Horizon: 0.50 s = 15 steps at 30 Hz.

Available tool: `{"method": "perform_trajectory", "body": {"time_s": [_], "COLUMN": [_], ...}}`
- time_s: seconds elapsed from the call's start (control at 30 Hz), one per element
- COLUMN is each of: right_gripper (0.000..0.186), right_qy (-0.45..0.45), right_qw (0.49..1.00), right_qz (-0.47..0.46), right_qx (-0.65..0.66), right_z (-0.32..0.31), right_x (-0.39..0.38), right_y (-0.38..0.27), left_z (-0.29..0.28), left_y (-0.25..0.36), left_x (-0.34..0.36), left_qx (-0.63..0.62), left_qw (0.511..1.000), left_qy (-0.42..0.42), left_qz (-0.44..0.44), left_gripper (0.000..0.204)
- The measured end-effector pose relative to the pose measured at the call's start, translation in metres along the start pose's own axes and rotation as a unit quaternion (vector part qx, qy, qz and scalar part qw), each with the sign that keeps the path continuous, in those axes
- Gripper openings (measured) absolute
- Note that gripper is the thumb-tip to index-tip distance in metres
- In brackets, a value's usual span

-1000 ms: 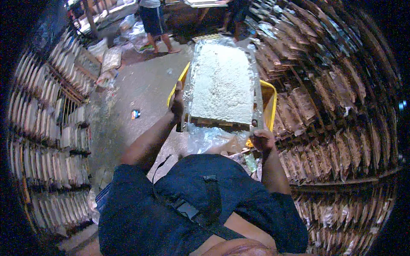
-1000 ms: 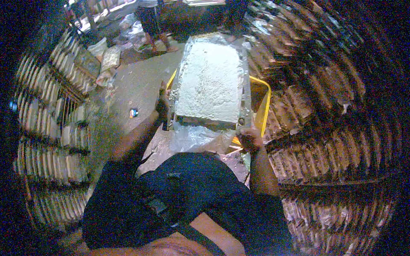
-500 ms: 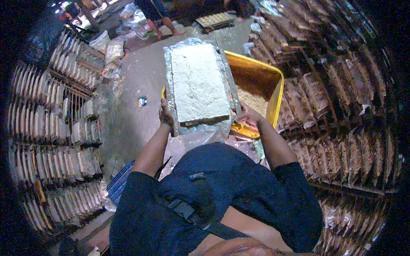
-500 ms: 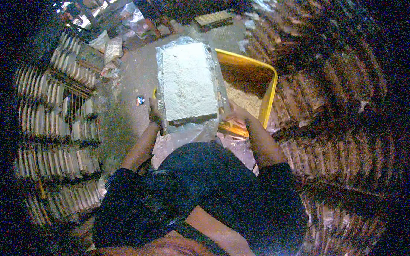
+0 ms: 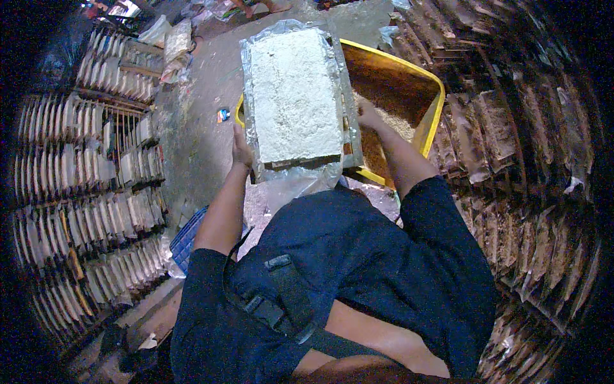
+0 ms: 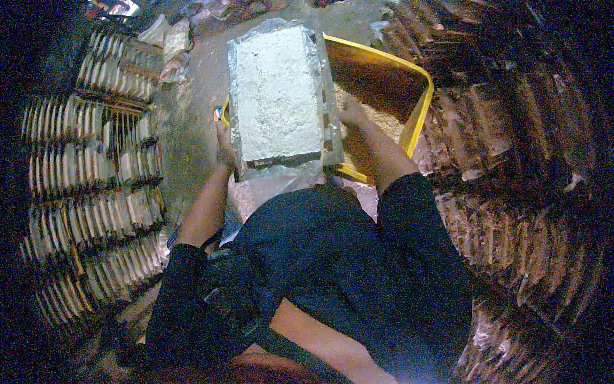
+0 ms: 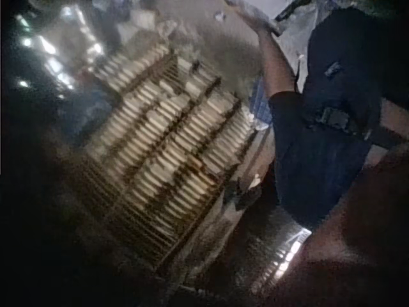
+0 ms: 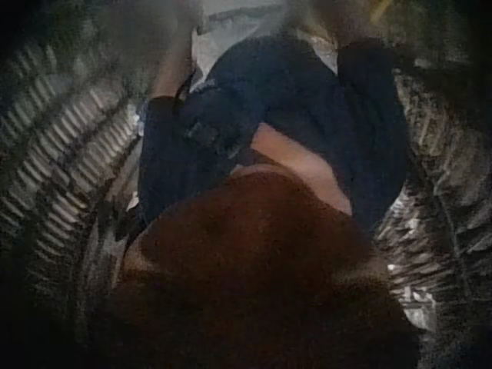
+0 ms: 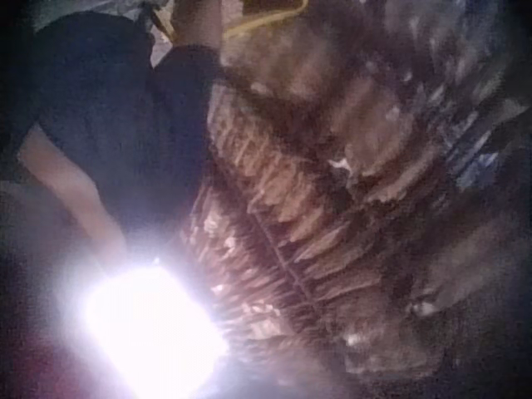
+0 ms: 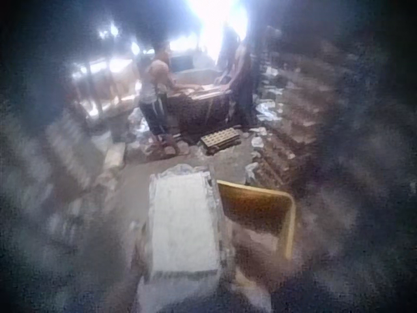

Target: The person spreads a granular substance onto rectangular trays using their hands. They take handfuls of the material from a yellow bin and distribute it evenly across the surface of the trays. The person then places the filled trays onto a multi-tiered wooden rack.

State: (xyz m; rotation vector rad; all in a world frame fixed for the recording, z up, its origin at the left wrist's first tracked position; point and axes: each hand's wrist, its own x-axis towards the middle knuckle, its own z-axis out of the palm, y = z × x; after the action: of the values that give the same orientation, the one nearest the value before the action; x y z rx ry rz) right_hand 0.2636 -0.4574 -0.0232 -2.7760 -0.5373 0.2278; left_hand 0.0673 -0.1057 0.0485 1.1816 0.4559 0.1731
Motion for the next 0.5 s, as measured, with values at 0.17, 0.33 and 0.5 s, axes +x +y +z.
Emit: {"method": "perform_trajectory", "body": {"time_s": [0.17,0.33,0.5], "right_gripper": [0.062,0.061,0.041], "right_qy": [-0.309,-0.259,-0.188], "right_qw": [0.915,0.947,0.890], "right_qz": [-0.177,-0.184,0.112], "right_qx": [0.191,0.052,0.401], "right_z": [-0.001,0.002,-0.056], "right_x": [-0.037,-0.107,-0.103], "right_y": [-0.046,0.058,0.076], "left_z": [-0.132,0.038,0.026], "left_y": [-0.056,0.015,0.010], "left_x": [0.034,-0.015,-0.009], "left_qx": [0.010,-0.044,-0.086], "left_qw": [0.992,0.988,0.986], "left_qy": [0.070,-0.007,-0.072], "left_qz": [0.103,0.146,0.127], "left_gripper": [0.069,0.097,0.102]}}
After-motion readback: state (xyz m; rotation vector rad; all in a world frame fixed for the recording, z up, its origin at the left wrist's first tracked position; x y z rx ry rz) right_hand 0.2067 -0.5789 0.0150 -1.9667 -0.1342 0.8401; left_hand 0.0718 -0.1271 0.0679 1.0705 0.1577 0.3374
